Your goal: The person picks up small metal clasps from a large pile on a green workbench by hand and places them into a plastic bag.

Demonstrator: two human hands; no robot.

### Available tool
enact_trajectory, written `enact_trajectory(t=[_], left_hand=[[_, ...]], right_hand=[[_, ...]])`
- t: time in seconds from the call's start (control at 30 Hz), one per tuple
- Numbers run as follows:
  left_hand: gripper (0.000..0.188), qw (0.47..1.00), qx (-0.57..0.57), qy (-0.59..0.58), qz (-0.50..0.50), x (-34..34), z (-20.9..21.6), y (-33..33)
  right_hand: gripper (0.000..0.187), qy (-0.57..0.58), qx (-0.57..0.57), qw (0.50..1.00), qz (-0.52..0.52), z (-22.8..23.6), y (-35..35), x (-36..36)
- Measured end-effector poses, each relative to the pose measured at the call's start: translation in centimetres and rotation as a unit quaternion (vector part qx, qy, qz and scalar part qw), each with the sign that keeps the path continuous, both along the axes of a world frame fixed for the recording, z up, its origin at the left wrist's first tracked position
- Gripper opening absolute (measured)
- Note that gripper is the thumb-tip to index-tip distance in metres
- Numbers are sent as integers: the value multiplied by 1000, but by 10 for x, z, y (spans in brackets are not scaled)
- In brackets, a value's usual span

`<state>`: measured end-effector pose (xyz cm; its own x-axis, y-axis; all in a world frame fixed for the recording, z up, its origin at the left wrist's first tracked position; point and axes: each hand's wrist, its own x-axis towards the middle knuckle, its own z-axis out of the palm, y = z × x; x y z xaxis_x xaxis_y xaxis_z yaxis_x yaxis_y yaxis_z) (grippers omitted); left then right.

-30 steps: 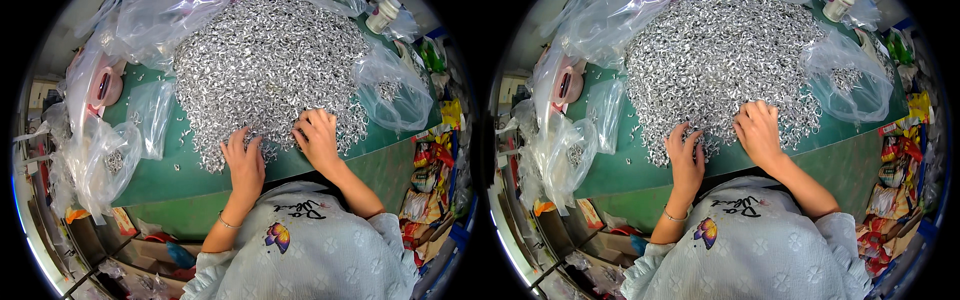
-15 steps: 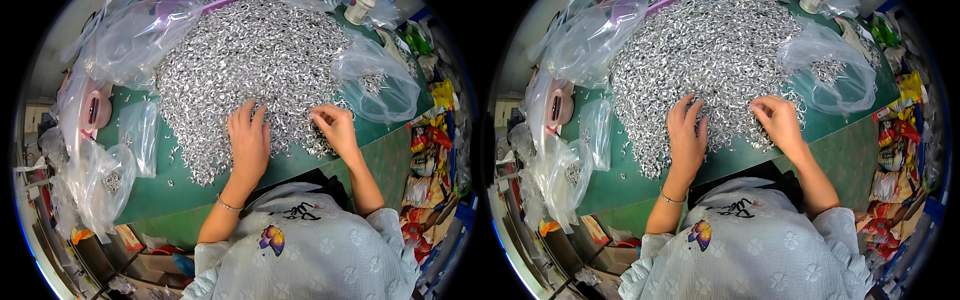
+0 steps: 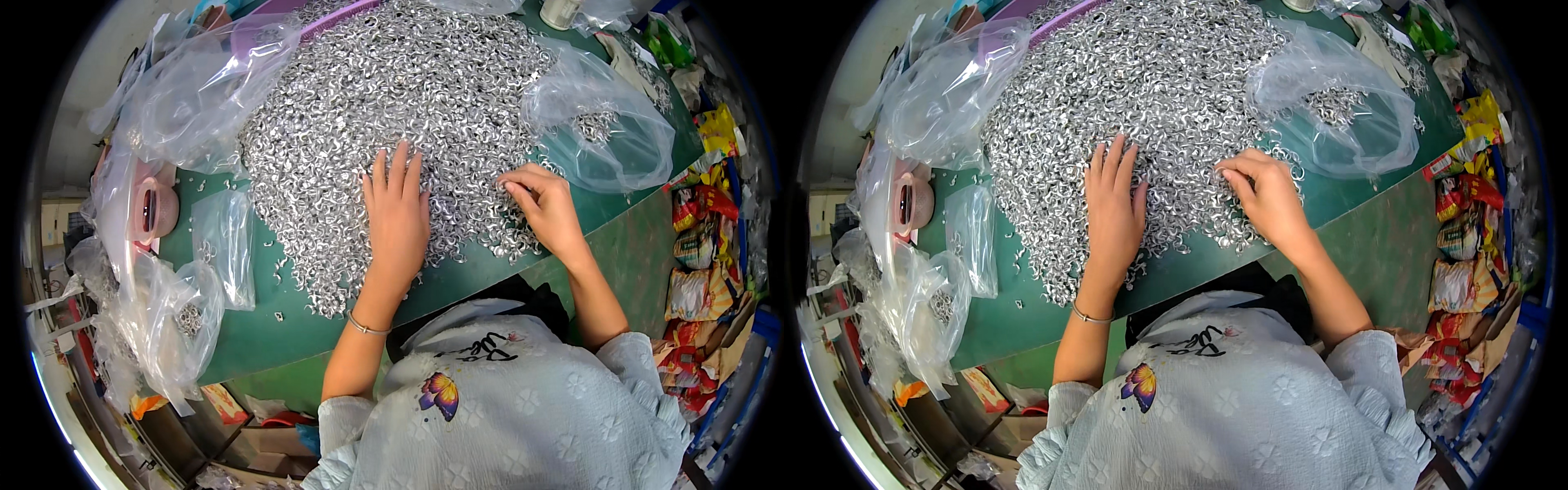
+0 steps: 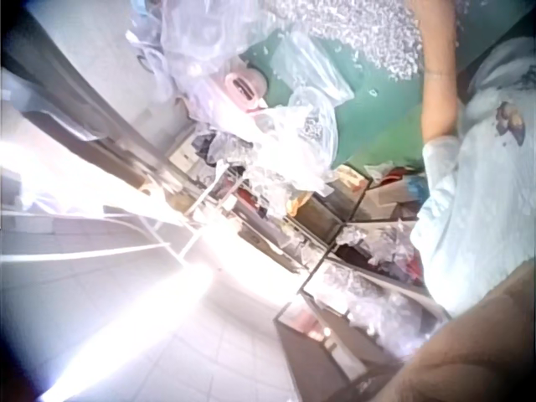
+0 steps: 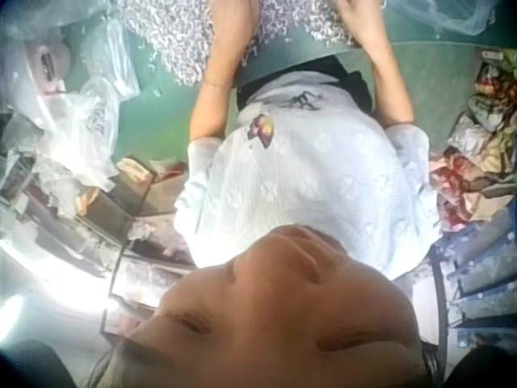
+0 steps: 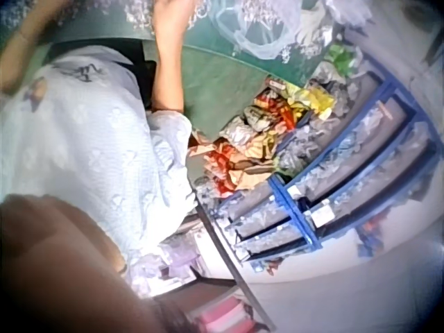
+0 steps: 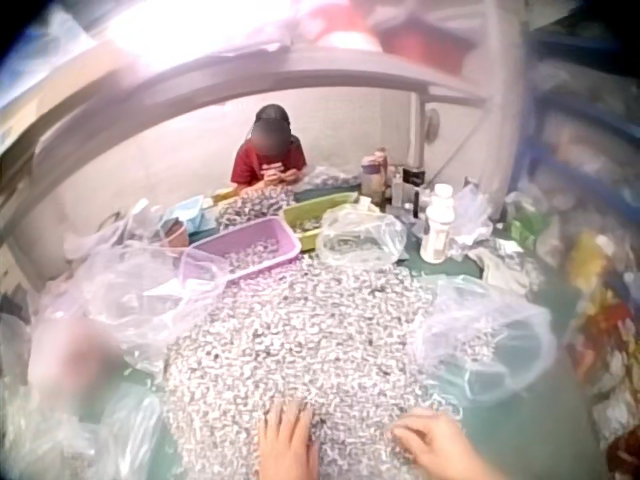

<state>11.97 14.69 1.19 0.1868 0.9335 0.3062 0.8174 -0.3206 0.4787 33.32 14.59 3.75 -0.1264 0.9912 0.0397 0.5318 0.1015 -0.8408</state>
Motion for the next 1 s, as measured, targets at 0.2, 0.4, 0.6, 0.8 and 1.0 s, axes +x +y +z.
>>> enact_trajectory(t=[0.2, 0.4, 0.6, 0.8, 1.0], left_hand=[[33, 999, 25, -31, 12, 8, 5, -25], [31, 998, -10, 15, -67, 18, 0, -36], [21, 996, 0, 20, -90, 14, -4, -32], [15, 996, -3, 6, -90, 13, -4, -31], [17, 991, 16, 45, -123, 12, -1, -28]], right_hand=[[10, 35, 26, 999, -33, -13, 3, 5], [8, 46, 46, 997, -50, -12, 5, 8], [14, 296, -155, 942, -22, -13, 0, 20], [12, 488, -226, 843, -1, -11, -3, 20], [12, 539, -237, 808, 16, -24, -4, 30]])
